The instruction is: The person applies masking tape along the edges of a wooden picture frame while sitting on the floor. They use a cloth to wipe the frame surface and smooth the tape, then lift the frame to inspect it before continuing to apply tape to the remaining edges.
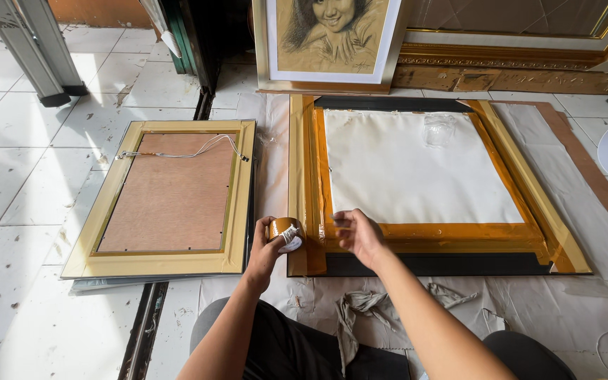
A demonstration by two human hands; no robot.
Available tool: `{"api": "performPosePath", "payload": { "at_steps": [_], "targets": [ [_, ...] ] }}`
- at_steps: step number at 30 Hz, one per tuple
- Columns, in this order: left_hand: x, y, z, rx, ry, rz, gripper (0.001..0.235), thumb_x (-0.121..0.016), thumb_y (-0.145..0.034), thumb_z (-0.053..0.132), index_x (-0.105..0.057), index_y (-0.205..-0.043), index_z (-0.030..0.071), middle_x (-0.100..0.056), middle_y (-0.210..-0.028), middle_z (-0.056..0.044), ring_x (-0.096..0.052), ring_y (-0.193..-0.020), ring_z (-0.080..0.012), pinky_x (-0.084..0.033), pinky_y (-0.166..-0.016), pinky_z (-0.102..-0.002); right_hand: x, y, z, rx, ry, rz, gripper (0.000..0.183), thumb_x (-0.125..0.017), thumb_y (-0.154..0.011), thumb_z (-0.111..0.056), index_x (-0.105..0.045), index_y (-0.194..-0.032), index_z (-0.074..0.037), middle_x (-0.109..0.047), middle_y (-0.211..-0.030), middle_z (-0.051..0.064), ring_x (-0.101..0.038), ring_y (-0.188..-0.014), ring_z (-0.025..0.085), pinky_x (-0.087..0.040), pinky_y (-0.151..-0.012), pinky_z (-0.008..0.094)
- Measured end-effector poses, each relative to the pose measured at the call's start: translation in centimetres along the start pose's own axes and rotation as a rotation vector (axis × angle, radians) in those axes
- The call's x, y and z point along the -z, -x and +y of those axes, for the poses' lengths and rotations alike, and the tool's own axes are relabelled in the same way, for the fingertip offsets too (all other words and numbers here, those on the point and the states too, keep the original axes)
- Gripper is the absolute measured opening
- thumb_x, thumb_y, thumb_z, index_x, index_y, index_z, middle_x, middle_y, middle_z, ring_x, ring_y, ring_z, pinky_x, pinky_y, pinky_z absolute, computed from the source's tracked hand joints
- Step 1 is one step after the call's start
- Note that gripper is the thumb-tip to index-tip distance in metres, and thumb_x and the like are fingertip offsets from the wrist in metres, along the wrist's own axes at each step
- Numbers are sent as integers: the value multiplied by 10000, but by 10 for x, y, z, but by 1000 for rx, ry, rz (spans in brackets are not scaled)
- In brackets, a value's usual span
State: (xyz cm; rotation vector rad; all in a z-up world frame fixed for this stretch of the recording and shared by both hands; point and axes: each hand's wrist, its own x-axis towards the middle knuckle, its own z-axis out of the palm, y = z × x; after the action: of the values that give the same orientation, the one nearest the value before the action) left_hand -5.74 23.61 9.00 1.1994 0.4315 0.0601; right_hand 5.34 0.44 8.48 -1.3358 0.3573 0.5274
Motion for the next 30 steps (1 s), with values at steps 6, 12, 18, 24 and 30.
{"api": "performPosePath", "payload": {
  "at_steps": [6,12,18,24,30],
  "targets": [
    [1,0,1,3,-17,-7,593,-796,-963,162,-536,-1495,129,-623,-1288,-209,-655,-1239,-368,-577,-1071,-500,-25,32,27,-72,144,-68,379,-1006,-867,-311,-754,-1042,-88,-762,-880,7,-733,-738,103,-665,-595,208],
    [1,2,4,0,-26,-10,580,-803,-959,167,-552,-1481,130,-633,-1274,-216,-656,-1225,-367,-574,-1064,-497,-5,-22,57,226,928,61,393,-1009,-732,-237,-829,-1056,-109,-837,-872,45,-745,-509,125,-640,-407,222],
    [1,2,1,-6,-6,-27,586,-815,-957,169,-549,-1477,122,-633,-1270,-206,-654,-1223,-365,-572,-1063,-499,-17,8,53,158,826,150,191,-879,-801,-222,-829,-966,-139,-811,-709,54,-762,-475,165,-634,-407,217],
    [4,-3,-3,-5,3,-32,569,-836,-964,166,-564,-1462,126,-648,-1249,-198,-670,-1201,-356,-574,-1053,-487,-40,28,48,141,410,171,337,-931,-825,-186,-795,-1062,12,-763,-901,153,-771,-761,199,-712,-640,293],
    [2,0,0,-8,2,-31,553,-830,-965,161,-567,-1449,122,-648,-1232,-188,-665,-1187,-340,-575,-1051,-482,-39,16,62,178,484,243,446,-969,-878,-290,-830,-1253,-90,-859,-998,133,-809,-740,173,-732,-669,297]
  ]
}}
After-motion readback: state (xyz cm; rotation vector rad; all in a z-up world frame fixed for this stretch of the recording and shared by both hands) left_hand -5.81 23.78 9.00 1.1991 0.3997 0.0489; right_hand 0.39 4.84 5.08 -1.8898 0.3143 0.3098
